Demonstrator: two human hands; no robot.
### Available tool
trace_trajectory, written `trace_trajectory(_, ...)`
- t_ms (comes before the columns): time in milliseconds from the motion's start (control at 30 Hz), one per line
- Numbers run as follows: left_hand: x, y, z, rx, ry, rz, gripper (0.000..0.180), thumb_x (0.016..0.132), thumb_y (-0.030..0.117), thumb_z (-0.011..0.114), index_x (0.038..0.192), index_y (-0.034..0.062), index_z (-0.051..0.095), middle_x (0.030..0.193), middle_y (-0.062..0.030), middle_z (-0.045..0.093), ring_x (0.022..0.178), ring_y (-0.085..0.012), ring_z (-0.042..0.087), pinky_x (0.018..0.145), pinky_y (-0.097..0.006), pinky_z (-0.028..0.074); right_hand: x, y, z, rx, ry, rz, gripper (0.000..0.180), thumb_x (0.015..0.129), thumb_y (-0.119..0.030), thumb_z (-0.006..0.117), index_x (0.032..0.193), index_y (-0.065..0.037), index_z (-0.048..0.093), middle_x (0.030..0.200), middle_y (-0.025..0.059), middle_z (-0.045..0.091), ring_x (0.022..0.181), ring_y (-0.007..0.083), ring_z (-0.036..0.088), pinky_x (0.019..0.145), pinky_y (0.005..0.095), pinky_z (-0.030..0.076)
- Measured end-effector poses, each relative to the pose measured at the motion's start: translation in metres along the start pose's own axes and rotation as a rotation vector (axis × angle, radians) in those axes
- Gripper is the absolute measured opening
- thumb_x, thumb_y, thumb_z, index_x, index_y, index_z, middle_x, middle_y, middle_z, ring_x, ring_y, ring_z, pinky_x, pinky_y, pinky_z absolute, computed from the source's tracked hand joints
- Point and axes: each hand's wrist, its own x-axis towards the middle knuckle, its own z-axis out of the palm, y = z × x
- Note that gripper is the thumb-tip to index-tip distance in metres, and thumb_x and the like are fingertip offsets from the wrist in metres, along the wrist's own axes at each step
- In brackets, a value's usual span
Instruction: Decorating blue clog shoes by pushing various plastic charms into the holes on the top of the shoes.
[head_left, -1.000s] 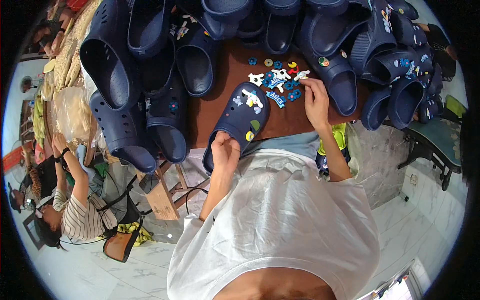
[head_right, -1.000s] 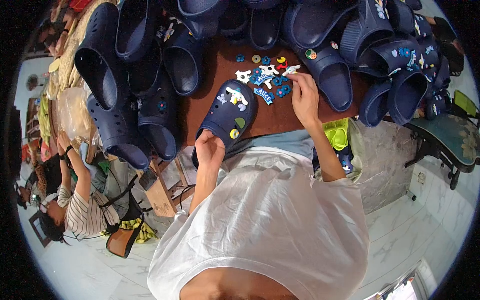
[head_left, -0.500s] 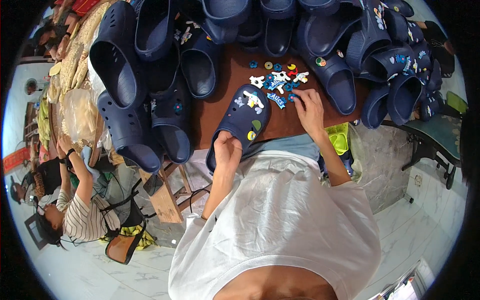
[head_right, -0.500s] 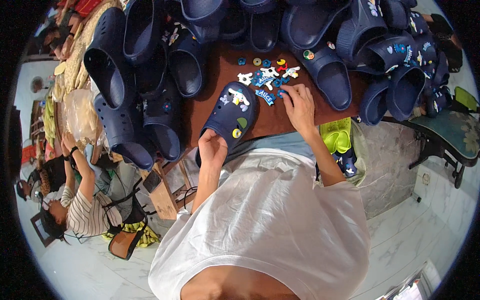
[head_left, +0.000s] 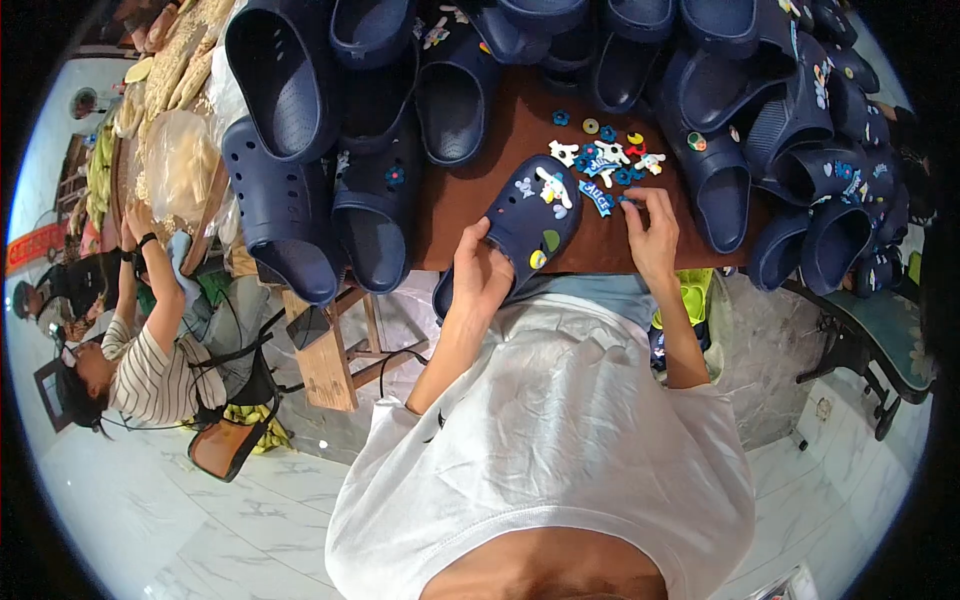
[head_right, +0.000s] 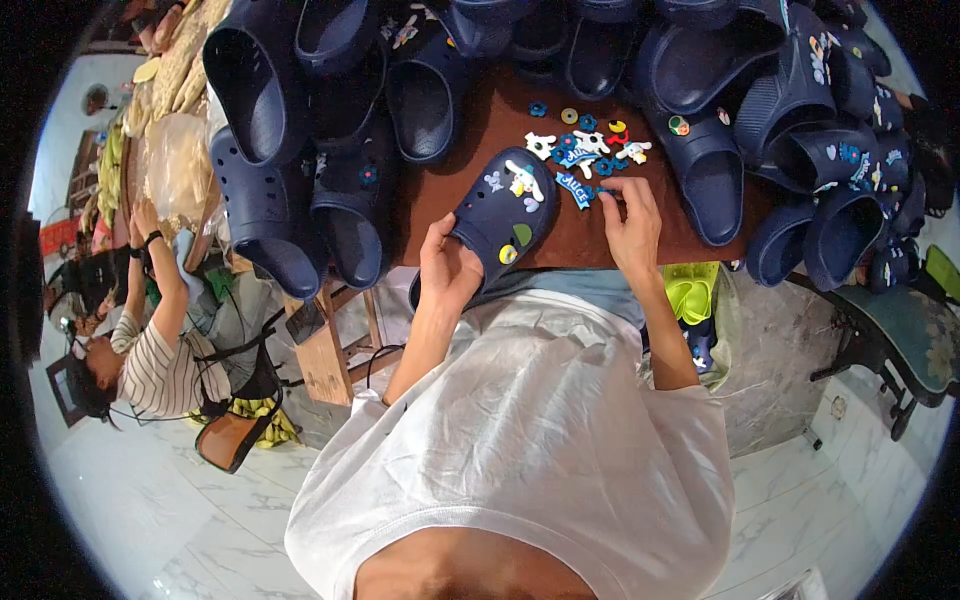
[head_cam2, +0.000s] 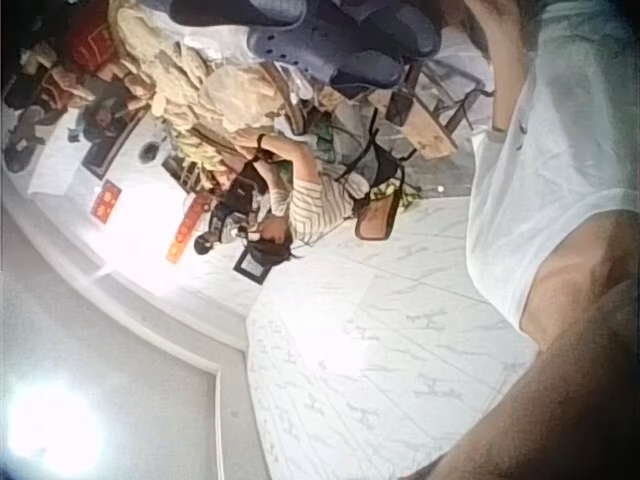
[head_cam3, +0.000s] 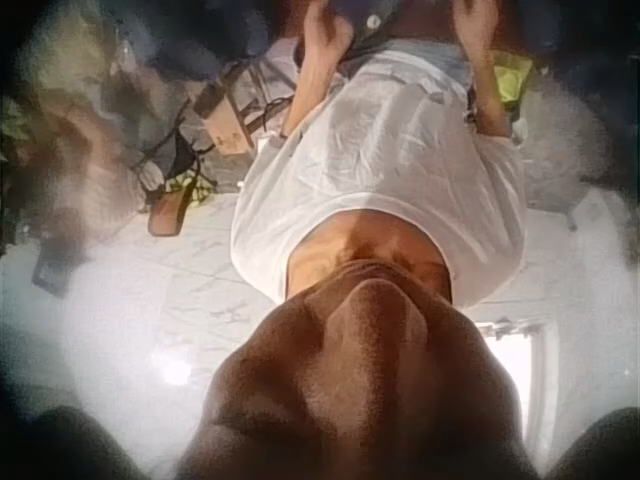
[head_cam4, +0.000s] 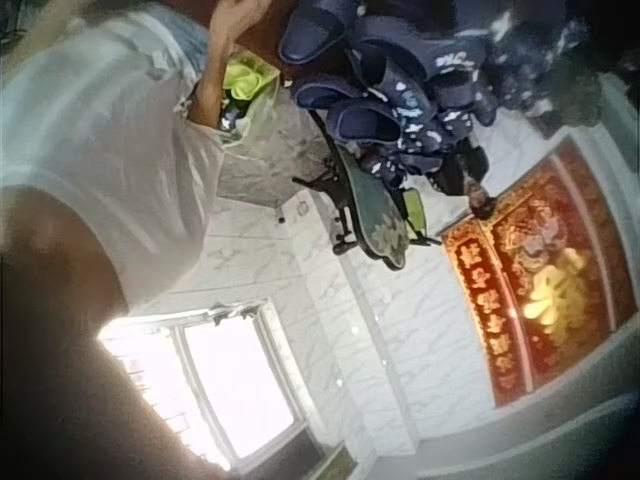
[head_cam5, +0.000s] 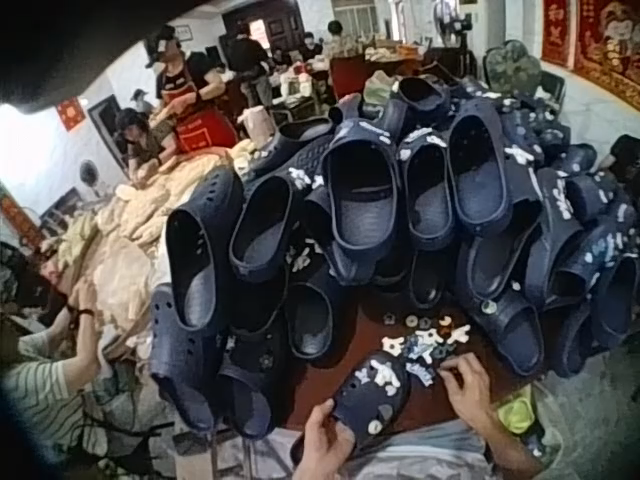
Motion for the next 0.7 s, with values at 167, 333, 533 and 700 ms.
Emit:
trace_trajectory(167, 0.006, 0.002, -0.008, 0.001, 0.042, -0.019, 0.027, 0.090, 0.013, 0.063, 0.112, -0.0006, 0.057, 0.118, -0.0141, 0.065, 0.112, -0.0274, 0.062, 0.105, -0.043, 0.046, 0.007, -0.038, 0.004, 0.270, -0.117, 0.101, 0.014, 0.089, -0.003, 0.066, 0.103, -0.002, 0.064, 0.096, 0.0093, 0.063, 0.081, 0.0185, 0.065, 0.071, 0.0309, 0.051)
trace_trajectory(333, 0.003, 0.000, -0.014, 0.018, 0.060, -0.044, 0.030, 0.089, 0.012, 0.062, 0.115, -0.0006, 0.054, 0.116, -0.0140, 0.065, 0.110, -0.0275, 0.063, 0.102, -0.042, 0.048, 0.009, -0.078, 0.021, 0.506, -0.262, 0.083, 0.015, 0.088, -0.005, 0.069, 0.102, -0.002, 0.064, 0.094, 0.0080, 0.068, 0.082, 0.0163, 0.067, 0.071, 0.0288, 0.052)
trace_trajectory(533, -0.007, -0.007, -0.011, 0.040, 0.034, -0.046, 0.028, 0.090, 0.013, 0.061, 0.115, 0.0015, 0.055, 0.113, -0.0118, 0.067, 0.102, -0.0243, 0.066, 0.092, -0.039, 0.053, 0.009, -0.100, 0.033, 0.476, -0.334, 0.105, 0.018, 0.086, -0.007, 0.071, 0.101, -0.001, 0.065, 0.090, 0.0086, 0.069, 0.079, 0.0171, 0.068, 0.071, 0.0295, 0.053)
trace_trajectory(700, -0.011, -0.009, -0.006, 0.045, 0.069, -0.051, 0.025, 0.089, 0.013, 0.064, 0.111, 0.0049, 0.057, 0.105, -0.0086, 0.068, 0.092, -0.0193, 0.067, 0.082, -0.033, 0.055, 0.011, -0.109, 0.033, 0.460, -0.361, 0.129, 0.017, 0.085, -0.010, 0.072, 0.099, -0.002, 0.065, 0.087, 0.0092, 0.070, 0.075, 0.0191, 0.069, 0.069, 0.0301, 0.053)
